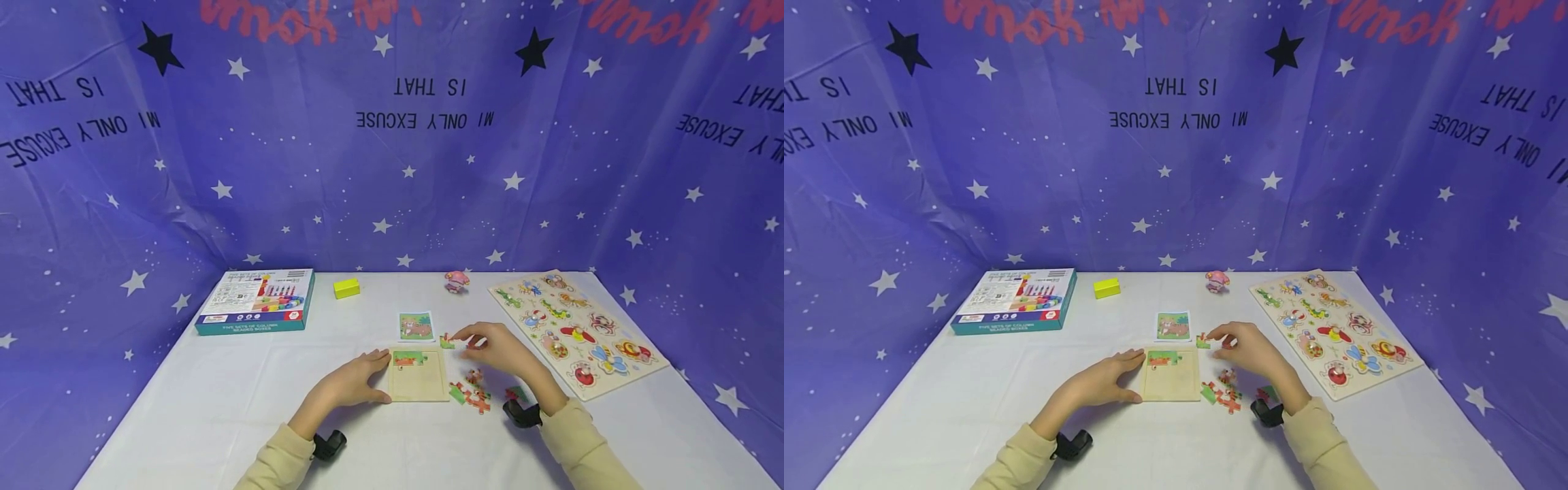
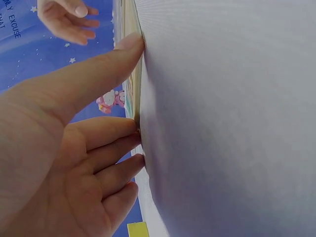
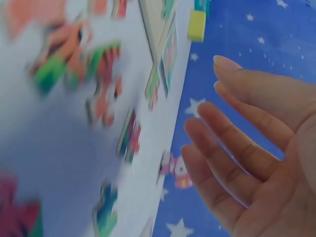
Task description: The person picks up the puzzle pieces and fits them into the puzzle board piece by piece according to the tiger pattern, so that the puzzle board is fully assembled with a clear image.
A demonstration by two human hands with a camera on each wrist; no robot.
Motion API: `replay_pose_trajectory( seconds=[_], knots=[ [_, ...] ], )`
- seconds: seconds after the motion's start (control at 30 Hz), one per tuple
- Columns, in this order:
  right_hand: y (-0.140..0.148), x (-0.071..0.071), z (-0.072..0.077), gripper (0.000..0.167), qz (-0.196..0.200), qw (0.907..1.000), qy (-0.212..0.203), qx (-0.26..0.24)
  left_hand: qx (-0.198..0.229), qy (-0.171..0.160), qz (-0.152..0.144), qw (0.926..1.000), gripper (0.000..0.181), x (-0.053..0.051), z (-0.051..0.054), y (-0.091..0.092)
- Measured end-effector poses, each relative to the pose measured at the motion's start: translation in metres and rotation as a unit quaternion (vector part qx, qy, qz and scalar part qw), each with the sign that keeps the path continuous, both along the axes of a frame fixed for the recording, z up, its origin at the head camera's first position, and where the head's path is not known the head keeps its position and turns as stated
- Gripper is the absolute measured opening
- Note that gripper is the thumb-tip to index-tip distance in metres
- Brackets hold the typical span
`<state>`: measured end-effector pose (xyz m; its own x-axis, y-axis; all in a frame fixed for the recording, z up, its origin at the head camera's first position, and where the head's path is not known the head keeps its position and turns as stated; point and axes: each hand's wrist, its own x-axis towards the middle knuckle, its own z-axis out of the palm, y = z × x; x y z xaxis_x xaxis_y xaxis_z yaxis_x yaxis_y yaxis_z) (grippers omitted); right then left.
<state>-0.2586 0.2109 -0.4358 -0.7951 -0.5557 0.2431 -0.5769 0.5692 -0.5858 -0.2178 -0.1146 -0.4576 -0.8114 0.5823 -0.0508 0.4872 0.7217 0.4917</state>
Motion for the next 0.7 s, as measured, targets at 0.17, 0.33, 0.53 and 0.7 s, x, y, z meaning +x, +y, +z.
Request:
replay_pose_trajectory(
  seconds=[0.17, 0.33, 0.53, 0.7],
  knots=[
    [0.027, 0.005, 0.004, 0.035, -0.026, 0.9994, -0.018, 0.011, 0.001, 0.001, -0.005, 1.0, 0.081, 0.0, 0.001, 0.001],
    [0.046, 0.007, 0.008, 0.037, -0.053, 0.9977, -0.035, 0.025, 0.005, 0.0, -0.007, 1.0, 0.08, 0.001, 0.001, 0.001],
    [0.065, 0.003, 0.005, 0.038, -0.068, 0.9965, -0.026, 0.041, 0.003, -0.005, -0.003, 1.0, 0.08, 0.003, 0.001, 0.001],
    [0.077, -0.003, -0.007, 0.037, -0.069, 0.9959, -0.027, 0.052, 0.003, -0.004, -0.002, 1.0, 0.08, 0.003, 0.002, 0.0]
  ],
)
